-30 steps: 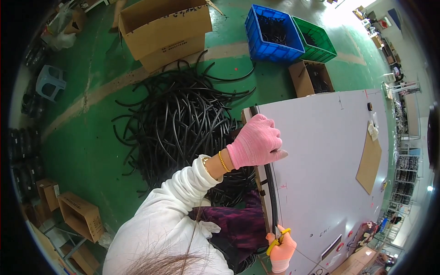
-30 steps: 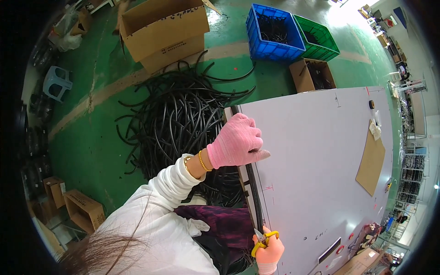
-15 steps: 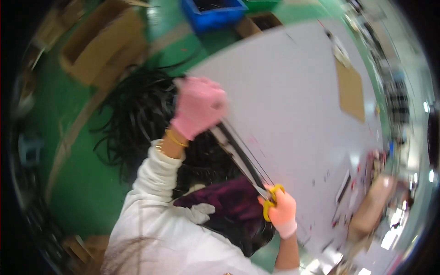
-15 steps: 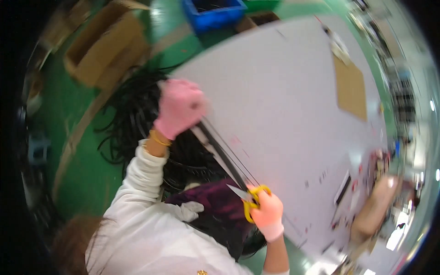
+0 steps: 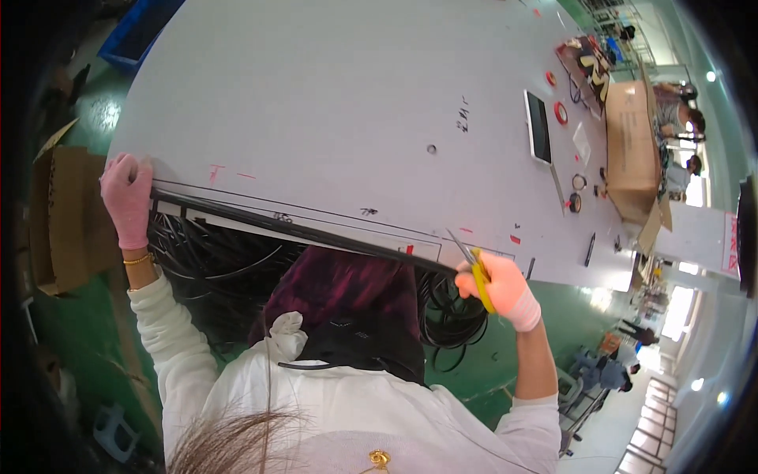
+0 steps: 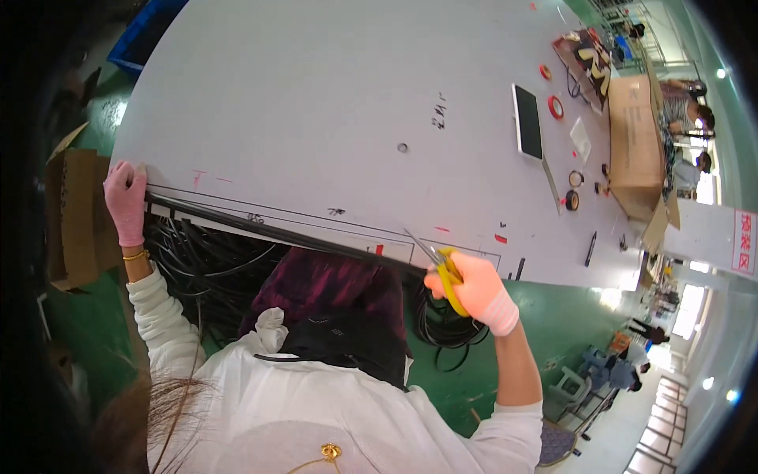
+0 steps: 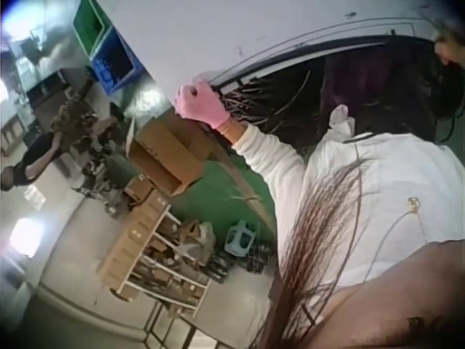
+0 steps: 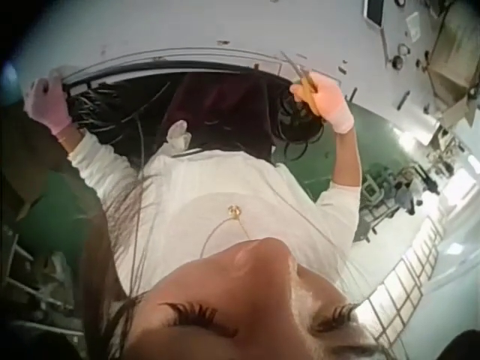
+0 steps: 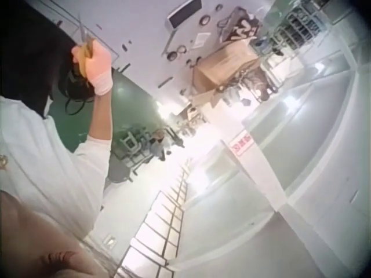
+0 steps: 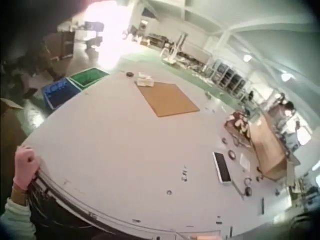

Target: Measure and cut black rubber tubes to size using scissors at a workbench.

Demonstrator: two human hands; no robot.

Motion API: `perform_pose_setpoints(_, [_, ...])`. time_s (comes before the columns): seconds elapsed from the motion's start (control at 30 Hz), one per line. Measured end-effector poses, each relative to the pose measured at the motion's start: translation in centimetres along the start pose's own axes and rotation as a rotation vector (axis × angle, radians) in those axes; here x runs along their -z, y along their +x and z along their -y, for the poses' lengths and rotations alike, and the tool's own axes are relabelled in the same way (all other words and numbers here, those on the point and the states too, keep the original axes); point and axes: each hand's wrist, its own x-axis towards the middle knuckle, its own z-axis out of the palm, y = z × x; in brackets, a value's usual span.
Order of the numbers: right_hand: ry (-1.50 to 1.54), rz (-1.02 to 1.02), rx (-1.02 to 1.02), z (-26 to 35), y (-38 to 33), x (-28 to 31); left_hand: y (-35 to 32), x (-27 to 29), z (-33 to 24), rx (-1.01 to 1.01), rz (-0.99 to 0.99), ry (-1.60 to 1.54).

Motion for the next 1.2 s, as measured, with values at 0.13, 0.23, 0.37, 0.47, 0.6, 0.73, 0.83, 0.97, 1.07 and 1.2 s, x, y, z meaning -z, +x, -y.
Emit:
perform_pose_setpoints(0.13, [-0.38,-0.094,0.152,-0.9,2.7,-0.1,-0.1,-0.3,0.7,0.028,0.025,-0.074])
perform_pose_setpoints(0.23, [-0.581,-0.154,0.197,-1.3,3.9,-0.3,-0.2,-0.3,1.1,0.061,0.039,-0.076])
perform_pose_setpoints(0.37, [-0.649,-0.14,0.178,-1.1,4.5,-0.2,-0.3,-0.4,1.6,0.048,0.062,-0.075])
perform_pose_setpoints(0.47, [-0.667,-0.112,0.194,-0.8,4.6,0.0,-0.3,-0.4,1.5,0.051,0.064,-0.087])
perform_pose_setpoints(0.6, [-0.71,-0.108,0.171,-0.7,4.7,-0.1,-0.1,-0.3,1.2,0.07,0.051,-0.104])
perform_pose_setpoints(0.73, [-0.766,-0.117,0.114,-0.5,4.9,-0.5,-0.4,-0.5,1.6,0.073,0.032,-0.124])
perform_pose_setpoints(0.83, [-0.825,-0.143,0.107,-0.2,5.0,-0.6,-0.6,-0.6,2.3,0.058,0.04,-0.119])
perform_pose_setpoints(0.97, [-0.862,-0.094,-0.011,-0.2,5.2,-0.4,0.1,0.1,0.6,0.068,0.101,-0.017])
perform_pose_setpoints(1.07, [-0.857,-0.134,0.033,-0.5,5.3,-0.6,0.1,-0.2,-6.0,0.051,0.107,0.427])
perform_pose_setpoints(1.2, [-0.848,-0.146,0.031,-0.7,5.3,-0.6,-5.2,-5.5,-20.8,-0.305,0.364,-0.078])
